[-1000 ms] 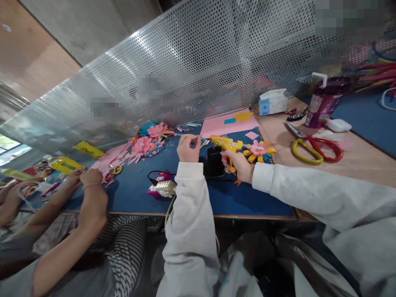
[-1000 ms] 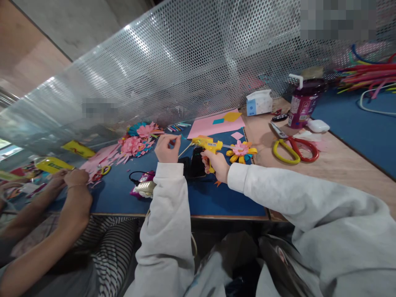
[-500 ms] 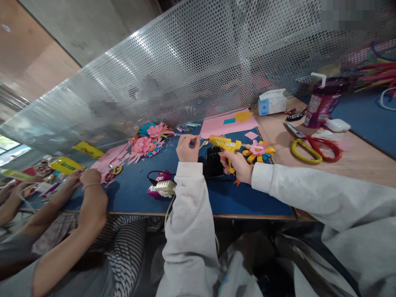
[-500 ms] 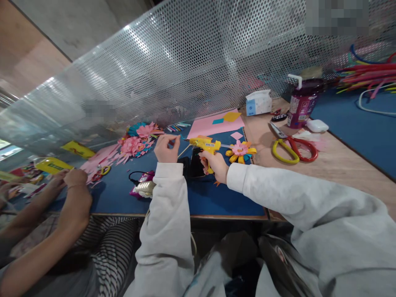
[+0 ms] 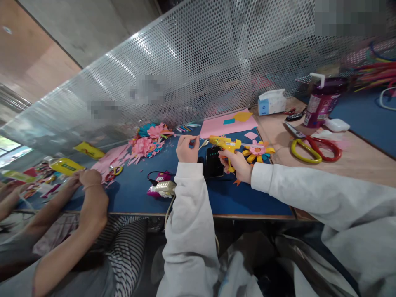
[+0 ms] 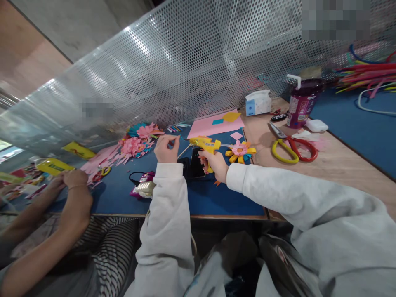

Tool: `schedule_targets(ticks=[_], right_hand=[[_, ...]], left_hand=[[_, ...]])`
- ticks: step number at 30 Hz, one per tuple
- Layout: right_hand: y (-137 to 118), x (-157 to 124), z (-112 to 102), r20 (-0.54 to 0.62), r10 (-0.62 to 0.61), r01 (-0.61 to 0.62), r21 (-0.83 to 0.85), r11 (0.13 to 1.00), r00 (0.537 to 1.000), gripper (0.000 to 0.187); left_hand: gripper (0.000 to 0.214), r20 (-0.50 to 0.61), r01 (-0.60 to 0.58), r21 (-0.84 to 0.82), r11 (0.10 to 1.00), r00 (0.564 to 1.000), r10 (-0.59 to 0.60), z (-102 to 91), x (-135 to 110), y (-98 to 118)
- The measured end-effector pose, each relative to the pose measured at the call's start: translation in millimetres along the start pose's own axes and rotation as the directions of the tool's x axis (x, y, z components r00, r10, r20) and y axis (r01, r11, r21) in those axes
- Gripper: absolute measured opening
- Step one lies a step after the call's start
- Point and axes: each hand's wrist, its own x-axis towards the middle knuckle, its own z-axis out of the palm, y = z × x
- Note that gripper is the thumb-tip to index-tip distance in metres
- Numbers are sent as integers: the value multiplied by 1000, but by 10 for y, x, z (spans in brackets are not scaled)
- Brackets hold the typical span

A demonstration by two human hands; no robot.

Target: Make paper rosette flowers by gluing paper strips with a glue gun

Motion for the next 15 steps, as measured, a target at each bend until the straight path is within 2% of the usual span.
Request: schedule_targets(ticks=[6, 9, 11, 15], right_hand=[[14, 29, -7, -11, -1, 1, 2, 1000, 1000, 22], [-61, 87, 13, -2, 9, -9, -7, 1000, 1000, 31], [-167, 185, 54, 27, 27, -25, -49, 998, 999, 39], [-423, 562, 249, 21, 21, -18, -159, 987, 1000, 43]], left_hand=[[18, -1, 25, 20, 999, 1000, -25, -12, 15, 4], [19, -73, 91, 34, 995, 993, -88, -38, 34, -40], [20, -158, 189, 31, 981, 970, -182, -68, 51, -86], [22, -287, 379, -27, 925, 883, -371, -143, 91, -143]])
